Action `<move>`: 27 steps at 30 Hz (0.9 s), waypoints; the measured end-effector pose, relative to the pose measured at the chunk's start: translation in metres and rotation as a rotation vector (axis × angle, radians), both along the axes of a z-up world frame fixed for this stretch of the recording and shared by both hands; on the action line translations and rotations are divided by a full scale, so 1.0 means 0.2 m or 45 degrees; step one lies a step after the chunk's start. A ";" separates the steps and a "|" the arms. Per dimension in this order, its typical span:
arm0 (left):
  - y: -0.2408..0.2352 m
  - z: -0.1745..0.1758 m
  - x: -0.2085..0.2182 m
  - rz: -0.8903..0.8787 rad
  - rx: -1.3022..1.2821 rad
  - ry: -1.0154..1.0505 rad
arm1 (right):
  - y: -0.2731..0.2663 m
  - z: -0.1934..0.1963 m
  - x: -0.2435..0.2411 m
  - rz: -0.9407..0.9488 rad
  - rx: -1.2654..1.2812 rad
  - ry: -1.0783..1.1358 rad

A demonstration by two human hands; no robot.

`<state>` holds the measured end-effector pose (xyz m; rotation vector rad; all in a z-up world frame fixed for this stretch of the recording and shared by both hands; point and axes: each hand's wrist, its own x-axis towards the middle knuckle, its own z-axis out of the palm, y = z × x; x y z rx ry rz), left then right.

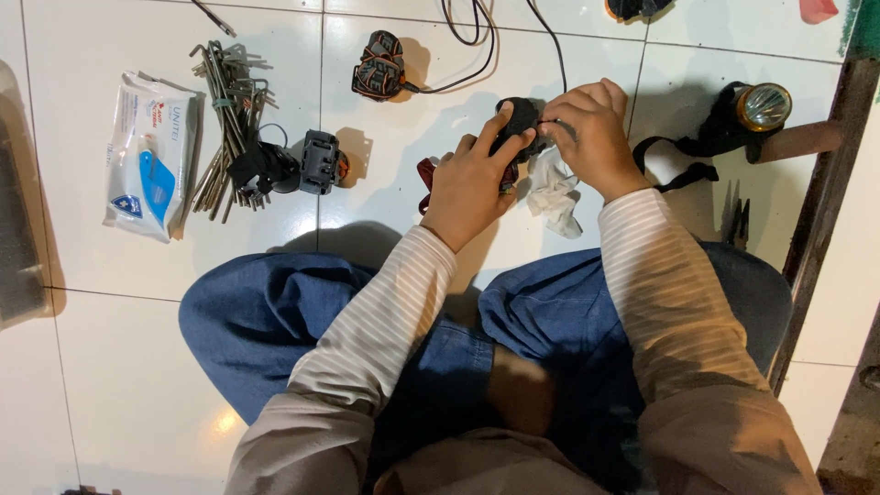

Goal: The person sits on the floor and cleans a headlamp using a white cloth. They wipe the lens and body, then attach a gold ring to the front. Finally, they connect a black cable to the back of the headlamp.

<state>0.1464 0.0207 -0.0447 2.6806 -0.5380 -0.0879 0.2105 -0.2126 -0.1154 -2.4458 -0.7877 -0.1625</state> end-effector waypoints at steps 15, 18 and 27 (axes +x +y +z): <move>0.01 0.00 0.00 -0.008 -0.028 0.012 | 0.04 0.06 -0.02 -0.021 -0.002 -0.017; 0.00 0.02 0.00 0.011 0.021 0.002 | 0.04 0.07 -0.02 -0.013 0.000 -0.022; 0.00 0.03 0.00 0.026 0.027 0.014 | 0.06 0.08 -0.03 -0.033 -0.026 -0.038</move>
